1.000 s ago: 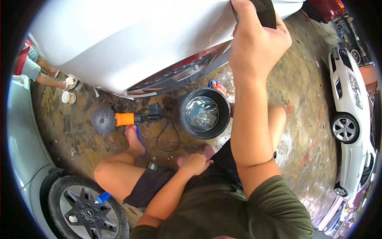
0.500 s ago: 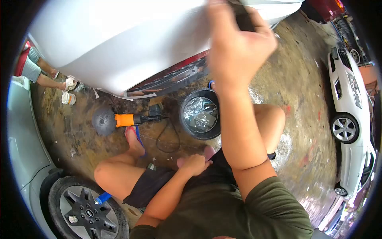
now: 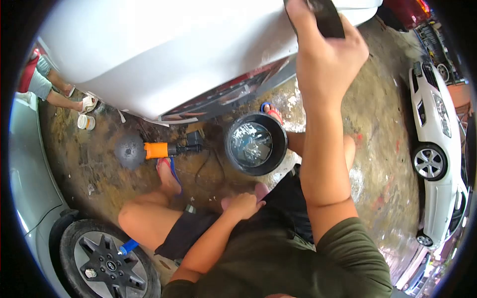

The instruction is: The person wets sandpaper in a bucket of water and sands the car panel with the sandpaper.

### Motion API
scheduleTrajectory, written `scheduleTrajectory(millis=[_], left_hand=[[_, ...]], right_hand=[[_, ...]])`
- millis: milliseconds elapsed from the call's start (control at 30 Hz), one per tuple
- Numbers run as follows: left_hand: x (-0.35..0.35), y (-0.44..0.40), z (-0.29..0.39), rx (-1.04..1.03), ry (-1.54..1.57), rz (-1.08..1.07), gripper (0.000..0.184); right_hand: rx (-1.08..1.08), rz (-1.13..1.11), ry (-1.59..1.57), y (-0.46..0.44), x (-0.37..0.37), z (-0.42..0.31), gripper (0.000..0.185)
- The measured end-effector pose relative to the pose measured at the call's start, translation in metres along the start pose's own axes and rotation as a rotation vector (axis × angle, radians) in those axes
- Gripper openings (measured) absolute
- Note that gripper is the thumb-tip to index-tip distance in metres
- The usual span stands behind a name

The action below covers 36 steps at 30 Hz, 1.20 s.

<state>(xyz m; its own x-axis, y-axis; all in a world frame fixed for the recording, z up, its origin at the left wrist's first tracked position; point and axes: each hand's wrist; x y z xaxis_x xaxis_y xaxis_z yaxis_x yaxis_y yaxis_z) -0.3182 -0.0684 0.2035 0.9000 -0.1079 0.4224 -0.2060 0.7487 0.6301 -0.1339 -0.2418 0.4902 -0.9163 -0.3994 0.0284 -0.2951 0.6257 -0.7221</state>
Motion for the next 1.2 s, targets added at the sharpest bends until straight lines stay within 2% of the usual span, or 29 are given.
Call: scheduleTrajectory(millis=[33, 133, 167, 267, 300, 400, 467, 533, 567, 633, 700, 733, 767, 833, 933, 967, 1033, 1133, 1167, 1200], left_hand=[[0.003, -0.004, 0.000, -0.001, -0.005, 0.021, 0.064], [0.003, -0.005, 0.002, -0.014, 0.020, -0.021, 0.064], [0.005, -0.005, 0.003, -0.003, 0.022, -0.052, 0.064], [-0.001, -0.008, -0.003, 0.016, -0.023, -0.008, 0.063], [0.001, -0.009, -0.003, 0.009, -0.009, -0.006, 0.063], [0.007, -0.011, 0.003, -0.009, 0.020, -0.039, 0.063], [0.008, -0.006, 0.001, 0.002, 0.025, -0.062, 0.062], [0.009, -0.005, -0.002, 0.001, 0.020, -0.032, 0.062], [0.006, -0.004, -0.002, -0.003, 0.021, -0.027, 0.062], [0.000, -0.009, -0.005, -0.015, 0.036, -0.035, 0.063], [0.001, -0.008, -0.008, -0.016, 0.027, -0.024, 0.064], [0.003, -0.006, -0.006, -0.011, 0.022, -0.005, 0.064], [0.002, -0.003, -0.004, -0.006, 0.018, 0.004, 0.064], [0.003, -0.007, -0.004, -0.018, 0.028, -0.007, 0.064], [0.004, -0.004, -0.006, -0.010, 0.016, -0.008, 0.064], [0.002, -0.004, -0.004, -0.008, 0.010, -0.009, 0.064], [0.002, -0.008, -0.003, -0.019, 0.020, -0.027, 0.065], [0.007, -0.002, -0.002, -0.004, 0.019, -0.035, 0.065], [0.008, -0.001, 0.000, 0.003, 0.020, -0.032, 0.065], [0.007, -0.003, 0.000, 0.004, 0.019, -0.034, 0.065]], right_hand=[[0.038, -0.004, -0.025, -0.003, -0.003, -0.002, 0.018], [-0.154, -0.170, -0.249, -0.009, 0.012, -0.004, 0.017], [-0.218, -0.154, -0.113, -0.012, 0.011, -0.007, 0.017], [-0.192, -0.133, -0.018, -0.008, 0.017, 0.005, 0.015], [-0.196, -0.076, -0.201, -0.002, 0.012, 0.014, 0.014], [-0.042, -0.167, -0.221, 0.023, -0.003, 0.010, 0.011], [-0.094, -0.124, -0.219, 0.023, -0.002, 0.008, 0.010], [-0.290, -0.013, -0.212, 0.008, 0.000, -0.001, 0.009], [-0.135, 0.051, -0.141, 0.017, -0.014, -0.005, 0.009], [-0.037, -0.042, -0.208, 0.025, -0.012, 0.000, 0.009], [-0.191, -0.092, -0.275, 0.016, 0.002, 0.003, 0.010], [-0.283, 0.015, -0.196, 0.010, -0.001, -0.003, 0.011], [-0.124, 0.050, -0.325, 0.017, -0.008, 0.010, 0.012], [0.094, -0.012, -0.256, 0.024, -0.015, 0.015, 0.012], [-0.194, 0.053, -0.191, 0.012, -0.003, 0.007, 0.012], [-0.166, 0.087, -0.166, 0.017, -0.008, 0.003, 0.012], [0.051, 0.133, -0.067, 0.029, -0.029, -0.009, 0.014], [-0.257, 0.069, -0.111, 0.011, -0.003, -0.001, 0.014], [-0.237, 0.040, -0.131, 0.014, -0.005, -0.002, 0.015], [-0.090, 0.054, -0.186, 0.021, -0.013, 0.005, 0.015]])
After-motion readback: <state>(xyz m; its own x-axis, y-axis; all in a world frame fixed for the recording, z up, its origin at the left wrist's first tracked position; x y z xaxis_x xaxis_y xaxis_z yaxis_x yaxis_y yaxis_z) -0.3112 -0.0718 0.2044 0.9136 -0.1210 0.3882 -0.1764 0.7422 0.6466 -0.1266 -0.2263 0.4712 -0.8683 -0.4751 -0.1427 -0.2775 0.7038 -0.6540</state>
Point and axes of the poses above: each hand's wrist, its own y-axis away from the middle knuckle, its own x-axis out of the back of the hand, z = x × y, and after that the axes turned 1 degree about y, right-handed
